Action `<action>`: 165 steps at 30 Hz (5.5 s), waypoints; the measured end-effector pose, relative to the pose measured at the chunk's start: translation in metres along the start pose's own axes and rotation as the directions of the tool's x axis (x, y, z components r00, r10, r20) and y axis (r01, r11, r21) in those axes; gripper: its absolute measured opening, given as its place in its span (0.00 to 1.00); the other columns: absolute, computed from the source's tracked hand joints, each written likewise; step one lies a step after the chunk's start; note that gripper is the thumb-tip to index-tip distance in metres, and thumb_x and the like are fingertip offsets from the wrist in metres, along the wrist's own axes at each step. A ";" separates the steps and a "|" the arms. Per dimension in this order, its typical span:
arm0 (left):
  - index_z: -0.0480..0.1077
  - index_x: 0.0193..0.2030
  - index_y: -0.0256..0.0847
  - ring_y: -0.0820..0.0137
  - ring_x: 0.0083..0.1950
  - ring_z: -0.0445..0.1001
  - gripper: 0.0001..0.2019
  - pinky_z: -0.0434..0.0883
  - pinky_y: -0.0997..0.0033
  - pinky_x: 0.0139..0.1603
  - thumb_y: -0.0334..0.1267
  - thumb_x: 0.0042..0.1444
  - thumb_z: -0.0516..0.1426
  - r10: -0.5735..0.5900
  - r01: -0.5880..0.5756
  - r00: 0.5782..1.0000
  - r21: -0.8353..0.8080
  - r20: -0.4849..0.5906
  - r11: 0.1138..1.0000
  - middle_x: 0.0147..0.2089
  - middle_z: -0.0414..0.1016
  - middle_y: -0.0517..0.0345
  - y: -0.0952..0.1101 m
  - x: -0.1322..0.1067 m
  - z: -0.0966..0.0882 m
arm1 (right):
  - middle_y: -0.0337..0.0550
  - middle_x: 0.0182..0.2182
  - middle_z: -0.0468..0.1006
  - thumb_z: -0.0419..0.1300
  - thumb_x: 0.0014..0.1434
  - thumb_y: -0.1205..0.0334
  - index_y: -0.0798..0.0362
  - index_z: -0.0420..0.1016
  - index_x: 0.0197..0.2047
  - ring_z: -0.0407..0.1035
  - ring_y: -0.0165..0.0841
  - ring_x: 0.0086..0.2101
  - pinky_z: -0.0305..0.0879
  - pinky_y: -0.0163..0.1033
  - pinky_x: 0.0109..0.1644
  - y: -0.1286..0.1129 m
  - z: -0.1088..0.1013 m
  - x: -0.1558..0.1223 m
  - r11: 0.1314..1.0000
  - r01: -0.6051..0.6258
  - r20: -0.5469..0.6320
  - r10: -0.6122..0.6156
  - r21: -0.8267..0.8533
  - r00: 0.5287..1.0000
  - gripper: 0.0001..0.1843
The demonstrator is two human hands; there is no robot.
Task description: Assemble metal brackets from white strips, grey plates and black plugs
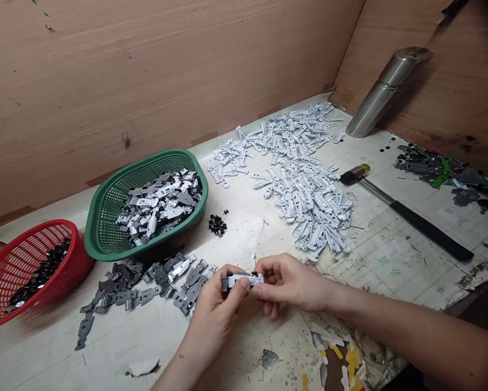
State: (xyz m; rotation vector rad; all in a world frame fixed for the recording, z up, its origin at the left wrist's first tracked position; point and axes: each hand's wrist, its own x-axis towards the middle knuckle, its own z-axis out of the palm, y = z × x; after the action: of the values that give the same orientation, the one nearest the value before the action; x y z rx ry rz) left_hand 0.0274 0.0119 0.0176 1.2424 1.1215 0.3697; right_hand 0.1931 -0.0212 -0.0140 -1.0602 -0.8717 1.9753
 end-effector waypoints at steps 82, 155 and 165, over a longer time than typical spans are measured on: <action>0.61 0.55 0.45 0.58 0.49 0.66 0.20 0.68 0.63 0.39 0.43 0.56 0.54 0.538 -0.385 0.832 0.841 0.138 0.379 0.54 0.62 0.49 -0.017 0.023 -0.014 | 0.38 0.26 0.71 0.53 0.55 0.72 0.53 0.68 0.33 0.65 0.29 0.26 0.61 0.32 0.29 -0.051 -0.031 0.027 0.067 0.128 0.070 -0.555 -0.989 0.829 0.06; 0.62 0.22 0.39 0.73 0.24 0.69 0.06 0.63 0.74 0.28 0.36 0.41 0.57 -0.050 0.041 0.999 -0.351 -0.016 0.935 0.22 0.72 0.60 -0.023 0.025 -0.004 | 0.47 0.34 0.70 0.52 0.55 0.76 0.55 0.71 0.34 0.65 0.34 0.34 0.60 0.36 0.35 -0.075 -0.020 0.115 -0.408 0.218 0.353 -0.294 -0.887 0.888 0.10; 0.63 0.23 0.39 0.72 0.26 0.70 0.05 0.65 0.72 0.30 0.35 0.43 0.56 -0.049 0.041 0.999 -0.280 -0.021 0.959 0.23 0.73 0.59 -0.016 0.020 -0.006 | 0.45 0.34 0.69 0.52 0.55 0.74 0.53 0.69 0.36 0.66 0.33 0.34 0.61 0.36 0.35 -0.070 -0.043 0.081 -0.258 0.169 0.272 -0.443 -0.951 0.854 0.09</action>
State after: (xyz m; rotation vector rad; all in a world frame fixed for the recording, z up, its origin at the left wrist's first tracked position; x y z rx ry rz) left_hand 0.0265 0.0247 -0.0056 0.9638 1.0773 0.4942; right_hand 0.2170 0.0915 -0.0069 -1.4558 -2.4676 0.2269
